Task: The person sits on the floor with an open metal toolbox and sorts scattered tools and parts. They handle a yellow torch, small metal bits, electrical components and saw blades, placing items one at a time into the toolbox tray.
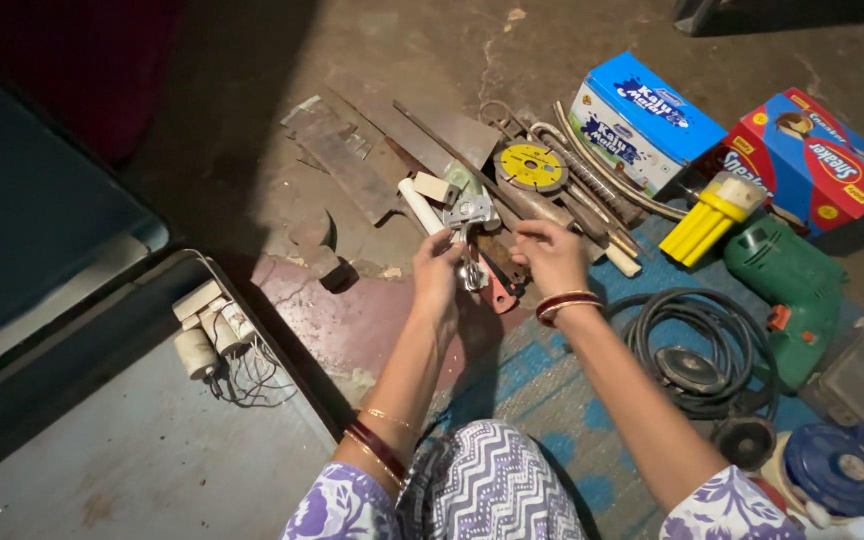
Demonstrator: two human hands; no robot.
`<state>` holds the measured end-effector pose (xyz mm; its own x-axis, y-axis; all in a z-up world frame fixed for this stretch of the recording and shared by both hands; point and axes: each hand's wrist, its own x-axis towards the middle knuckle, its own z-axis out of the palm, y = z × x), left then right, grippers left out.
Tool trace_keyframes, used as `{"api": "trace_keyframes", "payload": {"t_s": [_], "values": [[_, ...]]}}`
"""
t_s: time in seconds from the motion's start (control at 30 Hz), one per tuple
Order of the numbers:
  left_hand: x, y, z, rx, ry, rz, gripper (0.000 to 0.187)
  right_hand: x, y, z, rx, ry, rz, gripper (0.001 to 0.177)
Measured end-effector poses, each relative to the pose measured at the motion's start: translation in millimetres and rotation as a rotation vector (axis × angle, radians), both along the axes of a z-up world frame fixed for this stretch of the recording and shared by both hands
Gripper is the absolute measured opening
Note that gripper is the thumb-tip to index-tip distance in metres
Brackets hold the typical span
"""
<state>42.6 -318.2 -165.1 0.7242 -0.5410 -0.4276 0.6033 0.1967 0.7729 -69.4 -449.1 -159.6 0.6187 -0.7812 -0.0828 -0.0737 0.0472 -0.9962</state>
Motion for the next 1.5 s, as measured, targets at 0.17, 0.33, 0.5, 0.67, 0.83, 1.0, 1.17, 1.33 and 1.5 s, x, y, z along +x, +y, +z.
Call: {"api": "trace_keyframes", "payload": {"t_s": [0.17,0.33,0.5,0.67,0.83,1.0,1.17,1.33,1.5], "values": [[1.9,-8.8,-14.8,0.034,-0.034,-0.001,0.043,22.8,15.4,-13.4,0.046,0.045,0.096,0.029],[2.9,-5.9,-24.1,0.034,-0.06,0.006,0.034,34.0,25.4,-23.0,0.085,0.088,0.113,0.029],[-0.5,9.9,-28.8,0.08,-0.087,0.108,0.023,45.7,28.3,-23.3,0.032,0.055,0.024,0.028],[5.6,26.6,-21.2,0.309,-0.114,0.188,0.026,58.5,32.2,-10.7,0.047,0.084,0.014,0.027],[6.9,35.3,4.9,0.675,-0.66,0.372,0.043,63.1,34.7,-2.8,-0.21,0.265,-0.069,0.027],[5.5,19.5,33.1,0.552,-0.844,0.118,0.035,76.1,27.5,0.4,-0.379,0.272,-0.118,0.023],[9.3,-3.0,37.4,0.702,-0.926,-0.146,0.048,83.0,27.7,9.7,-0.179,0.381,-0.139,0.024],[14.0,-12.5,23.4,0.822,-1.044,-0.183,0.049,85.7,27.3,0.7,-0.091,0.333,-0.167,0.026],[21.2,-13.3,15.2,0.801,-1.002,-0.193,0.054,92.9,13.7,-17.3,0.443,0.102,-0.202,0.027]]}}
